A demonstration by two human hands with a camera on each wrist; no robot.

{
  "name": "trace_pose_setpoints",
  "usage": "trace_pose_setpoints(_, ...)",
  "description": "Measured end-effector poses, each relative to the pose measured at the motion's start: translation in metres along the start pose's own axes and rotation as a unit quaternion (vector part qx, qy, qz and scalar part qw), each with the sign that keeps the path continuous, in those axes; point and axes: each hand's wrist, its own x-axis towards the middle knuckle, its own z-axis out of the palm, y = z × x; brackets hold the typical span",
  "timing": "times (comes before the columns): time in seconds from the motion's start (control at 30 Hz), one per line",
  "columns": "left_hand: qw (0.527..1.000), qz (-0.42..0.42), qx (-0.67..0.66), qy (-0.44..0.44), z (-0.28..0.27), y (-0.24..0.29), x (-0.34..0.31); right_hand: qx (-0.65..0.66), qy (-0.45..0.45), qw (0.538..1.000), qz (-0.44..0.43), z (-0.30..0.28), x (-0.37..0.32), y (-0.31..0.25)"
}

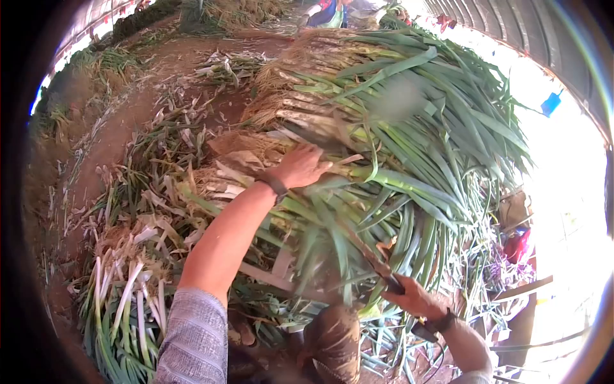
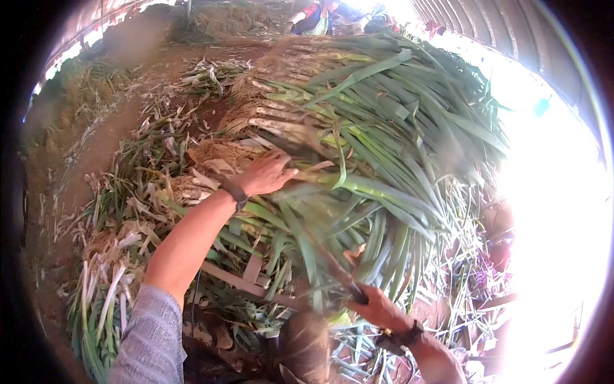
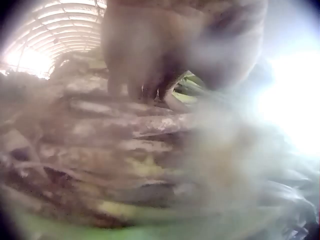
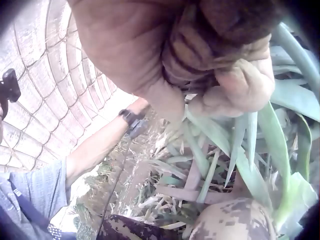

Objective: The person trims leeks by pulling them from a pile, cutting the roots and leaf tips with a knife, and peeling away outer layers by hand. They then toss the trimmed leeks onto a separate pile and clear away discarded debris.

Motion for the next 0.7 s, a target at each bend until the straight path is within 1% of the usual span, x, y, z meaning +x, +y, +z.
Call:
trace_pose_setpoints(0.03,1.000,0.000,-0.002,0.003,0.005,0.001,0.014,-0.001,-0.003,1.000,0.025,-0.003,-0.006,-0.007)
trace_pose_setpoints(0.1,0.999,0.005,0.018,-0.043,0.016,0.002,0.036,0.028,-0.001,0.999,0.027,-0.007,-0.013,-0.009)
trace_pose_setpoints(0.13,1.000,0.006,0.005,0.004,0.024,0.005,0.042,0.045,-0.004,0.998,0.040,-0.008,-0.015,-0.004)
trace_pose_setpoints(0.17,1.000,0.005,0.003,0.006,0.035,0.005,0.049,0.056,-0.006,0.998,0.041,-0.011,-0.018,-0.013)
trace_pose_setpoints(0.23,0.998,0.028,-0.027,-0.043,0.055,0.008,0.061,0.072,-0.006,0.997,0.038,-0.012,-0.020,-0.010)
trace_pose_setpoints(0.27,0.999,0.007,-0.030,-0.036,0.053,0.013,0.062,0.072,-0.006,0.997,0.039,-0.012,-0.019,-0.006)
trace_pose_setpoints(0.3,0.999,0.006,-0.032,-0.037,0.048,0.018,0.064,0.075,-0.007,0.996,0.044,-0.012,-0.019,-0.003)
trace_pose_setpoints(0.37,0.997,0.037,0.015,-0.073,0.037,0.022,0.066,0.079,-0.011,0.996,0.046,-0.008,-0.019,0.004)
trace_pose_setpoints(0.4,0.996,0.037,0.017,-0.073,0.038,0.023,0.063,0.088,-0.011,0.995,0.043,-0.006,-0.019,0.008)
trace_pose_setpoints(0.47,0.999,0.020,-0.006,0.025,0.044,0.025,0.052,0.101,-0.009,0.994,0.039,-0.002,-0.023,0.013)
trace_pose_setpoints(0.5,0.999,0.020,-0.005,0.024,0.051,0.024,0.046,0.100,-0.011,0.995,0.024,0.000,-0.026,0.014)
trace_pose_setpoints(0.53,0.999,0.023,-0.025,0.043,0.057,0.022,0.041,0.098,-0.011,0.995,0.007,0.000,-0.029,0.014)
trace_pose_setpoints(0.57,0.997,0.025,-0.043,0.063,0.053,0.027,0.035,0.099,-0.010,0.995,0.005,-0.001,-0.033,0.009)
trace_pose_setpoints(0.6,0.992,0.047,-0.028,0.113,0.051,0.033,0.027,0.086,-0.019,0.996,0.012,-0.003,-0.041,0.000)
trace_pose_setpoints(0.63,0.992,0.049,-0.027,0.115,0.048,0.036,0.022,0.072,-0.029,0.997,0.019,-0.006,-0.046,-0.007)
trace_pose_setpoints(0.7,0.998,-0.019,-0.063,-0.022,0.038,0.048,0.009,0.073,-0.029,0.997,0.027,-0.006,-0.058,-0.010)
